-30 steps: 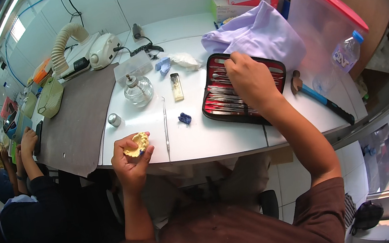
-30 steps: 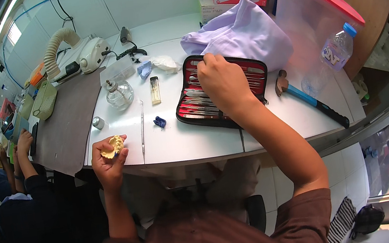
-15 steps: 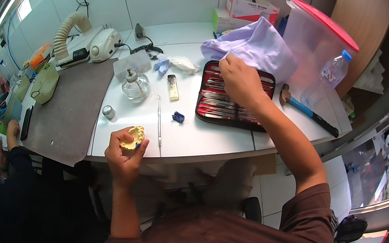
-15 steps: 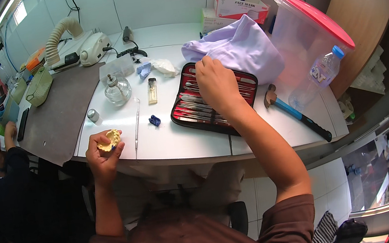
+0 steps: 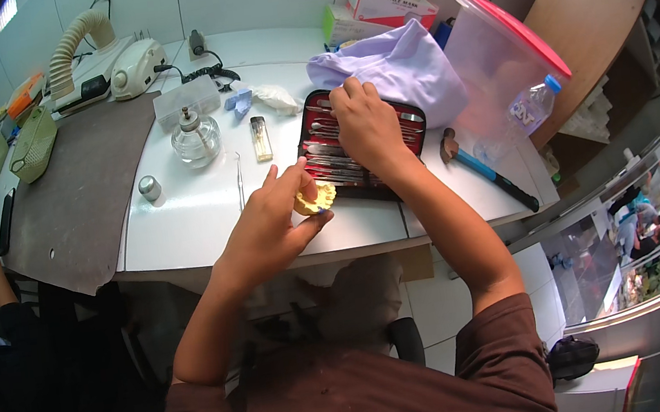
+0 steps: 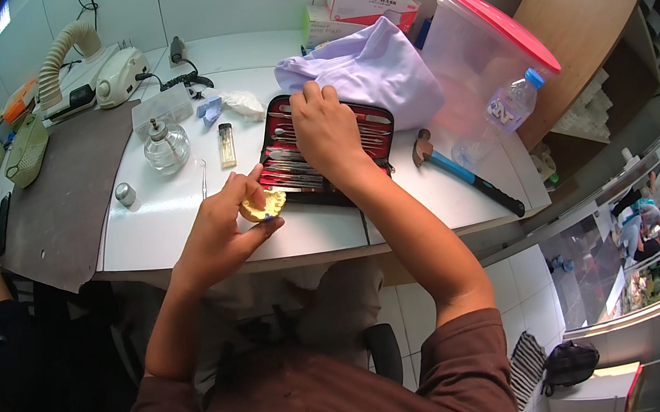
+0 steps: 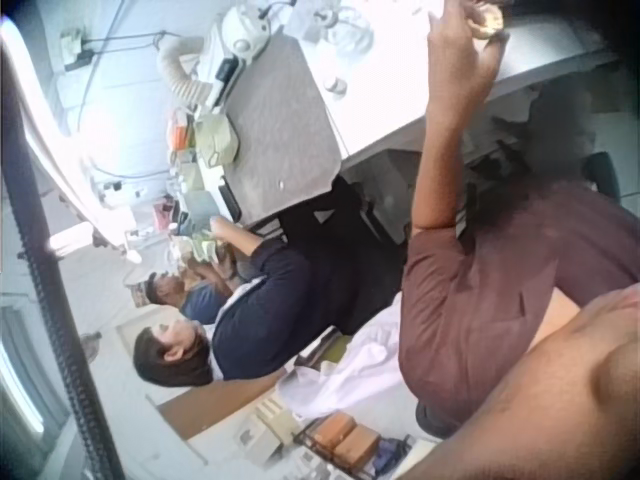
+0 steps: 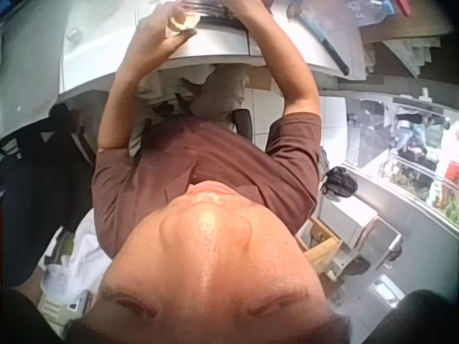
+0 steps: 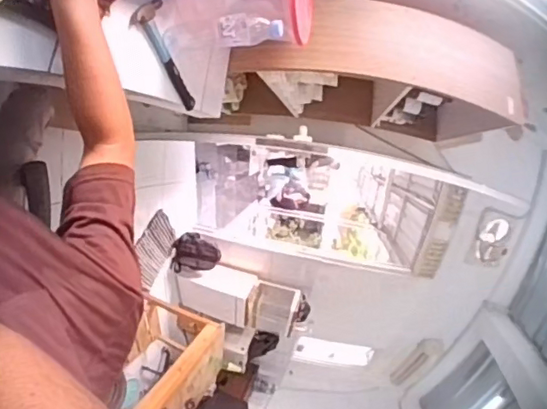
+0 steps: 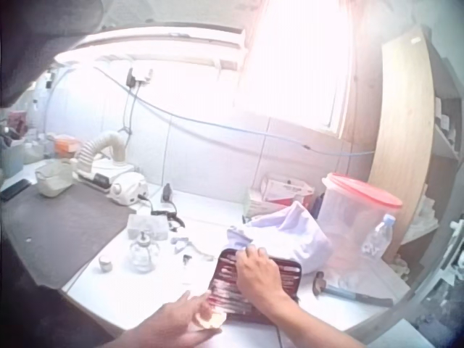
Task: The person applies blue wax to a dental model using a metal tool. They heat the tool over an alcohol lamp and carefully carve and shape the wax on the teeth of the yellow prosthetic model.
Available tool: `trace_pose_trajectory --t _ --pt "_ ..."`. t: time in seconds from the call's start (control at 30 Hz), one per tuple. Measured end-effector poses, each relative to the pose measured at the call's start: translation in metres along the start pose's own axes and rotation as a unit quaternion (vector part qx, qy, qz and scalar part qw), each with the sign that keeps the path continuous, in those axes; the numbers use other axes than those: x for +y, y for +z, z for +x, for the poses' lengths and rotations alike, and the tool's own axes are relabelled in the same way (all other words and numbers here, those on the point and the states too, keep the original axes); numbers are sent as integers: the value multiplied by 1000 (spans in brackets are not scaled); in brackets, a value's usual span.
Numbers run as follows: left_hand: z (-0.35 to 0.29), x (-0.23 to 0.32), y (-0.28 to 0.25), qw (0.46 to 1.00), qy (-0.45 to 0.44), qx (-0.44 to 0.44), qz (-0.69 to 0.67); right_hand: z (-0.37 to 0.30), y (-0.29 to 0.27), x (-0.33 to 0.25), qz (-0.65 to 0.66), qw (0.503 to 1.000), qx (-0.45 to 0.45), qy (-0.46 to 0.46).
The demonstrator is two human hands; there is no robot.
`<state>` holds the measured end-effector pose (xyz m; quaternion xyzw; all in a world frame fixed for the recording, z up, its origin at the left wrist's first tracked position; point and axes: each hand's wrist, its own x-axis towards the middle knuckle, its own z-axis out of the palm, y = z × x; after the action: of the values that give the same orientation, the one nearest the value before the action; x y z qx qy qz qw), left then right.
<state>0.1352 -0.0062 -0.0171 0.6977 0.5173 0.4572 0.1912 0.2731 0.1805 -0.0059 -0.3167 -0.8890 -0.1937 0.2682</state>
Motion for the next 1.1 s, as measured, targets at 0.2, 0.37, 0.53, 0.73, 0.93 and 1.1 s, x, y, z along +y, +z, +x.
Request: trace_pose_trajectory --t 0.2,0.37,0.53,0.73,0.93,1.1 --pt "5 -3 2 999 -26 -35 -24 2 2 -4 7 1000 0 -15" --pt "1 -18 0 999 8 -45 -4 9 -3 -12 -16 998 7 -60" --pt "1 -20 -3 997 14 -68 -16 16 1 -20 -41 991 34 -122" --pt "3 -15 -7 996 -11 -87 -31 26 5 -27 35 984 42 -168" --pt "1 -24 -3 996 25 -77 -27 28 9 -24 65 983 26 -171" --pt "-3 -27 -1 998 46 7 -33 23 7 -16 50 985 9 -162"
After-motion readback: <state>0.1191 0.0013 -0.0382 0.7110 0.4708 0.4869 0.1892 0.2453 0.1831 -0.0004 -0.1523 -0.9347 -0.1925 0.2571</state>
